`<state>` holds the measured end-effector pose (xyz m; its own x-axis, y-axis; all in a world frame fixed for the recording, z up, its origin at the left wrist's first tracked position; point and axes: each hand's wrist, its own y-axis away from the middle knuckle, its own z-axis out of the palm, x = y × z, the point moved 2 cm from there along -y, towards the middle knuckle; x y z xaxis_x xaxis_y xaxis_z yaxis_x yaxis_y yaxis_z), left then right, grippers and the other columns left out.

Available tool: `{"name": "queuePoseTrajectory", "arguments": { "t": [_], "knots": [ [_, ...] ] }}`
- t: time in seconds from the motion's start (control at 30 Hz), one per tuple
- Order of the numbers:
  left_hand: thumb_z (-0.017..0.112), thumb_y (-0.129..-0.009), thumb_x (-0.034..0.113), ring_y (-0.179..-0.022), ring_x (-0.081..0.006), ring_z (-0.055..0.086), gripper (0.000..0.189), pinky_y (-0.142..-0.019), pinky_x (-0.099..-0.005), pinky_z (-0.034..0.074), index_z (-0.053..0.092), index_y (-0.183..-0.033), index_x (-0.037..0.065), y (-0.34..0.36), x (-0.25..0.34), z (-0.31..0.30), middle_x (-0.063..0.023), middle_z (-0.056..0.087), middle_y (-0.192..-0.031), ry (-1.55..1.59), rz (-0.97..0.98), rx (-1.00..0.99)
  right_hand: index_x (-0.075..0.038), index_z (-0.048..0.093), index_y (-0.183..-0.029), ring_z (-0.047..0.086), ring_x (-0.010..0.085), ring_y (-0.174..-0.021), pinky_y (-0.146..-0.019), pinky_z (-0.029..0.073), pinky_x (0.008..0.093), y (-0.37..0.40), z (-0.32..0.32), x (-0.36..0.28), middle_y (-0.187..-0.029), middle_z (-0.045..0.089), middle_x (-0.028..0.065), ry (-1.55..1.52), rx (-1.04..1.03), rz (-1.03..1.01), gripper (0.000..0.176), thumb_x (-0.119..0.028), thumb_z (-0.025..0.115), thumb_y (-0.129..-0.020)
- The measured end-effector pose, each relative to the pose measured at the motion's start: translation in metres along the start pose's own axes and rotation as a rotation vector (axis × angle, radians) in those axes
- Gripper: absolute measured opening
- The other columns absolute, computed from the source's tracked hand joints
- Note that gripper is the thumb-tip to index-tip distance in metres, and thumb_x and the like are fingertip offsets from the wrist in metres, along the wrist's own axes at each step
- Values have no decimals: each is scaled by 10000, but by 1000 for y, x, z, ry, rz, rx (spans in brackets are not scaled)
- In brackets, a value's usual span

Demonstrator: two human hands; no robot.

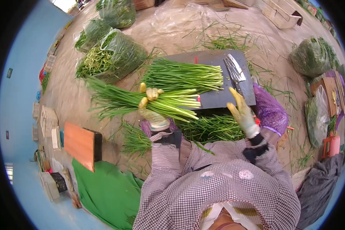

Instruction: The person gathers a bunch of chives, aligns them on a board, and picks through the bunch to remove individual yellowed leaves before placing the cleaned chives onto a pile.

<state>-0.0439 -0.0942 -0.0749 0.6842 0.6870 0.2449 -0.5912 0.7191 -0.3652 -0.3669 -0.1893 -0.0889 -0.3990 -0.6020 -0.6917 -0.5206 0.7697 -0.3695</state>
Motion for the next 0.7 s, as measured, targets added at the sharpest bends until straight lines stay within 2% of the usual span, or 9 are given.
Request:
{"name": "queuePoseTrajectory", "arguments": {
  "t": [0.07,0.13,0.17,0.3,0.43,0.53,0.57,0.67,0.7],
  "knots": [
    [607,-867,108,-823,-181,527,497,-974,-413,475,569,-1352,6,10,-29,6,-35,538,-811,-23,-33,88,-5,404,-1492,430,256,-1399,-1167,315,351,-21,47,-14,-1509,461,173,-681,177,116,494,-200,508,-1050],
    [597,-862,135,-820,-172,529,503,-945,-403,483,557,-1349,17,21,-54,17,-21,506,-797,-143,-57,188,0,396,-1494,406,232,-1411,-1174,304,347,-33,80,-43,-1523,443,150,-697,182,65,469,-200,455,-1074],
    [595,-867,131,-819,-169,523,501,-942,-400,482,550,-1353,17,23,-56,12,-22,501,-804,-107,-66,197,5,404,-1486,419,256,-1398,-1175,303,354,-29,103,-34,-1507,450,161,-967,61,94,456,-205,431,-1082],
    [580,-889,108,-818,-158,499,498,-933,-386,476,517,-1373,11,28,-52,-16,-22,484,-828,-80,-55,198,-6,427,-1468,454,299,-1360,-1154,334,371,-35,59,-21,-1449,492,178,-358,289,10,453,-200,476,-1061],
    [566,-903,92,-829,-158,511,475,-926,-373,468,513,-1368,9,36,-72,-29,-32,508,-836,-136,-75,215,-52,297,-1545,391,355,-1407,-1153,325,461,-53,36,-74,-1505,417,200,38,-223,-272,1027,-554,756,-775],
    [581,-918,128,-835,-162,530,457,-936,-376,471,519,-1351,-4,42,-96,-23,-40,532,-840,-77,-107,277,-83,141,-1590,452,358,-1348,-1114,363,478,-47,69,-61,-1461,453,203,461,-468,-241,1126,-490,780,-757],
    [583,-928,144,-851,-166,548,444,-947,-379,473,526,-1342,-7,39,-100,-25,-41,548,-845,-50,-147,315,-75,254,-1556,621,331,-1130,-963,496,440,-47,82,-36,-1303,584,179,288,-539,-87,995,-350,786,-762],
    [598,-951,200,-909,-186,605,421,-985,-391,474,548,-1317,-1,12,-95,-28,-51,618,-899,-18,-201,427,-70,416,-1469,695,300,-886,-773,565,391,-65,88,-1,-1133,664,149,343,-425,-222,731,-196,705,-810],
    [606,-955,238,-936,-207,628,404,-1005,-414,474,578,-1278,-2,-6,-87,-37,-72,663,-974,47,-163,408,-69,526,-1371,702,279,-784,-673,574,373,-81,89,15,-1081,684,141,347,-216,-443,520,-132,613,-862]
  ]
}}
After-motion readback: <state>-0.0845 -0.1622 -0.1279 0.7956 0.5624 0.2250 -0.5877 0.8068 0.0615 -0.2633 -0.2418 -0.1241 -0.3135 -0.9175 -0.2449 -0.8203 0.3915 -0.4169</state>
